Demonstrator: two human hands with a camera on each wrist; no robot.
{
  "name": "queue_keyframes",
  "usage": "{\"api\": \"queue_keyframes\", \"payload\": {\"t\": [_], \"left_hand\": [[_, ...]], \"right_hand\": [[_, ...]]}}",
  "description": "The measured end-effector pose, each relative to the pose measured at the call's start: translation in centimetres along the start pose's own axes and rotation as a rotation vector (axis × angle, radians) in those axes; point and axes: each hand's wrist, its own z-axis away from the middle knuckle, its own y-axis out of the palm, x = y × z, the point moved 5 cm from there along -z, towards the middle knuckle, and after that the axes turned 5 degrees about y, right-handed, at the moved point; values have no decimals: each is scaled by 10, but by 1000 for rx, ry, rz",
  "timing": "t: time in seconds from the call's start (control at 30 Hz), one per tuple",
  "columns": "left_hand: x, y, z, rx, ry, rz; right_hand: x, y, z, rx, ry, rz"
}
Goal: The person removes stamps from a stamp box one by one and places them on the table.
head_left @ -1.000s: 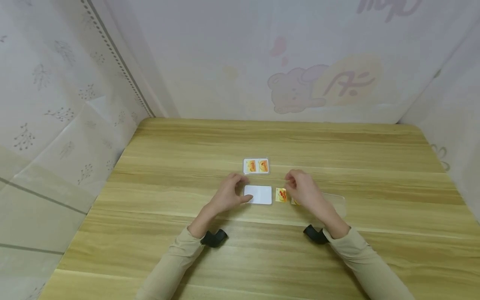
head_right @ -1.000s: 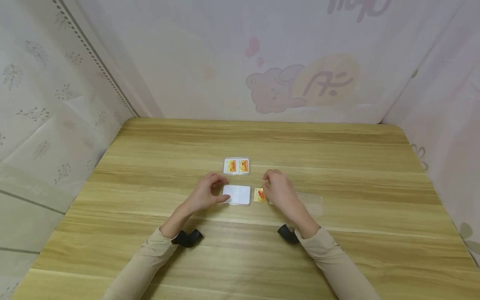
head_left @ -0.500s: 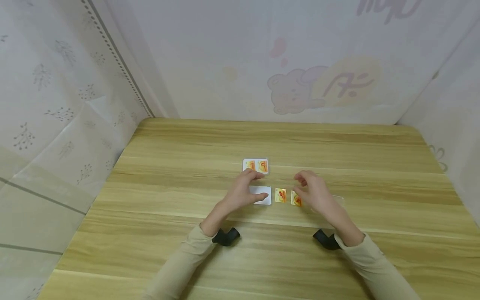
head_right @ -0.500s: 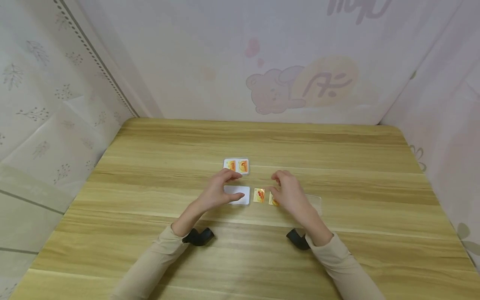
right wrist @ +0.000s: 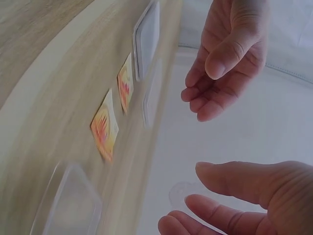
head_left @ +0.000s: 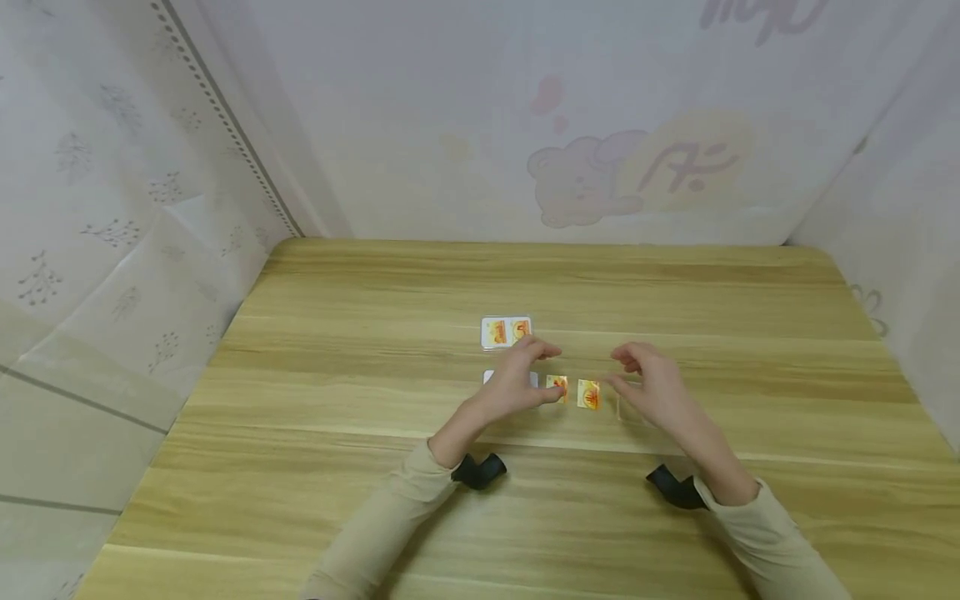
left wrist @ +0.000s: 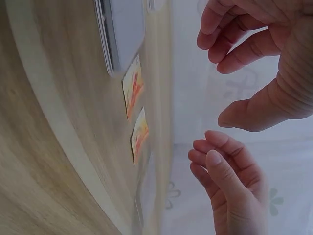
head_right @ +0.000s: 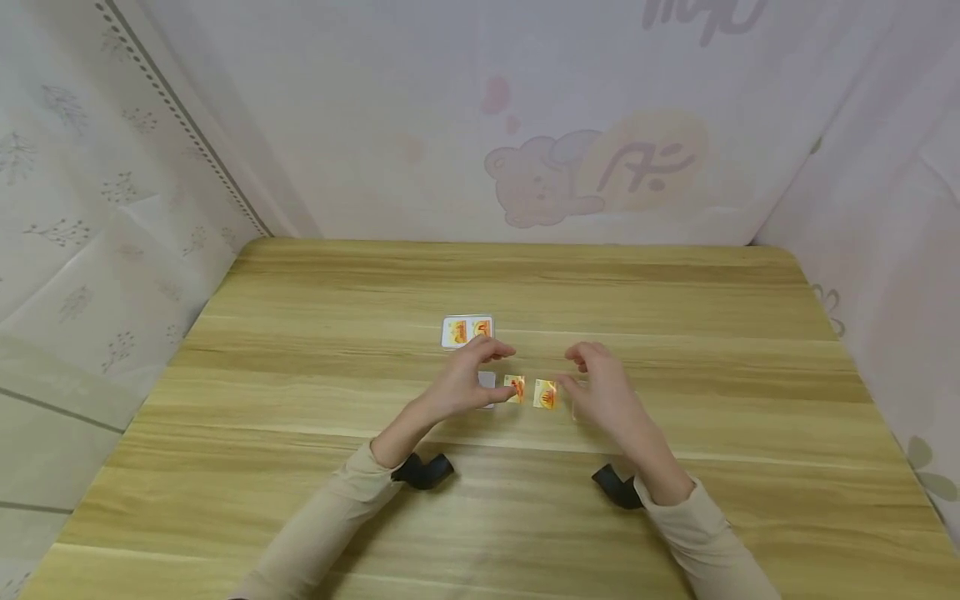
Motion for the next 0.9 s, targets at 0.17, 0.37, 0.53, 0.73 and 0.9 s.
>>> {"api": "queue_keyframes", "payload": {"t": [0.17,0.37,0.53,0.73,0.9], "left_hand": [[-6,8,-8,17,2,-7],[-13,26,-18,67,-10,-36],[-19,38,-24,99,-2,-64],[-26,48,-30,127,4,-83],[-32,54,-38,130,36,-110]], "right_hand": [[-6,-9,5,-41,-4,6],[-14,-17,12,-63,-2,13],[-22,-22,20,-57,9,21],[-30,-28,28,-58,0,32],[-35,-31,36,-87,-52,41]]}}
